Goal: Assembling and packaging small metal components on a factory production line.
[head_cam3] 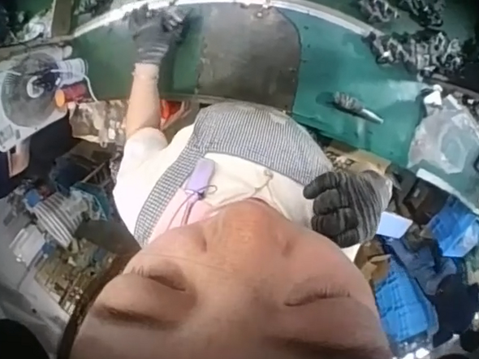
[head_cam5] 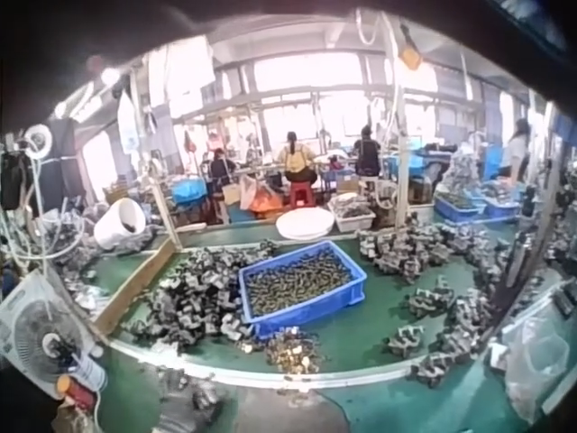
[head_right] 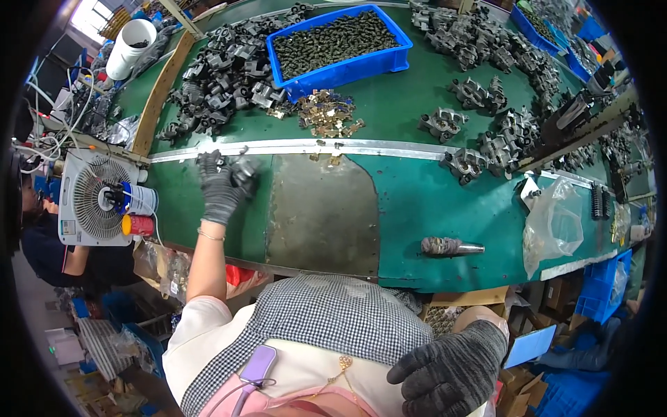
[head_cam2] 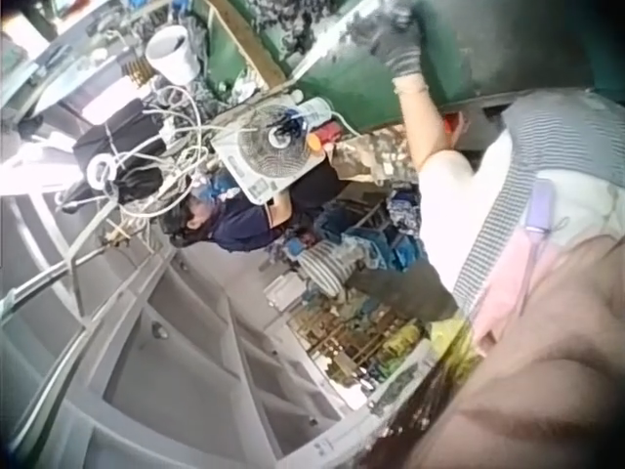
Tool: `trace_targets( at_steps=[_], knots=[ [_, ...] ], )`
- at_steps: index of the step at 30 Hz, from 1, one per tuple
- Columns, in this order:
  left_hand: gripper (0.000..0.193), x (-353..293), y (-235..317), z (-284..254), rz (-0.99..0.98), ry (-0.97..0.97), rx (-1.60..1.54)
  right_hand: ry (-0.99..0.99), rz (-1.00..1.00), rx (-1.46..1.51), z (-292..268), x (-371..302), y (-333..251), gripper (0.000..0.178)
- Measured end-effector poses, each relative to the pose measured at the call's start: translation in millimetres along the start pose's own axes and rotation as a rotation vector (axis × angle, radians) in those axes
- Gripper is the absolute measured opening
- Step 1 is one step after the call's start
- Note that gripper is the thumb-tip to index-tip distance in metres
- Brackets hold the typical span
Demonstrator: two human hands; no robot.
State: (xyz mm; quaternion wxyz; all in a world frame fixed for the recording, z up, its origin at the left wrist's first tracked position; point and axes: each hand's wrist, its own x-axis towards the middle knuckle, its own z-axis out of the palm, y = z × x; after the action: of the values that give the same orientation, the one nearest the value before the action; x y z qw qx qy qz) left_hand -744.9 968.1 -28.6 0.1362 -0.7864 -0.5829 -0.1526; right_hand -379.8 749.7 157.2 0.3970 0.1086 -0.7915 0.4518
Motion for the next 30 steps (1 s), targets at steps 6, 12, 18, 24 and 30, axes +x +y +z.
trace_targets(
  at_steps=[6,12,18,24,30],
  knots=[
    [0.05,-22,71,2,0.314,0.019,-0.141,0.083,0.046,-0.088,11,-27,-17,0.014],
    [0.059,-55,103,9,0.342,-0.14,-0.33,0.335,-0.071,-0.197,7,-6,-6,0.01],
    [0.07,-44,114,-1,0.234,-0.324,-0.659,0.263,-0.094,-0.192,-24,1,5,0.007],
    [0.07,-49,107,24,0.079,-0.489,-0.816,0.159,-0.127,-0.154,-29,-1,16,0.007],
    [0.074,-44,99,49,0.02,-0.615,-0.957,0.054,-0.156,-0.115,-24,-7,13,0.01]
  ],
)
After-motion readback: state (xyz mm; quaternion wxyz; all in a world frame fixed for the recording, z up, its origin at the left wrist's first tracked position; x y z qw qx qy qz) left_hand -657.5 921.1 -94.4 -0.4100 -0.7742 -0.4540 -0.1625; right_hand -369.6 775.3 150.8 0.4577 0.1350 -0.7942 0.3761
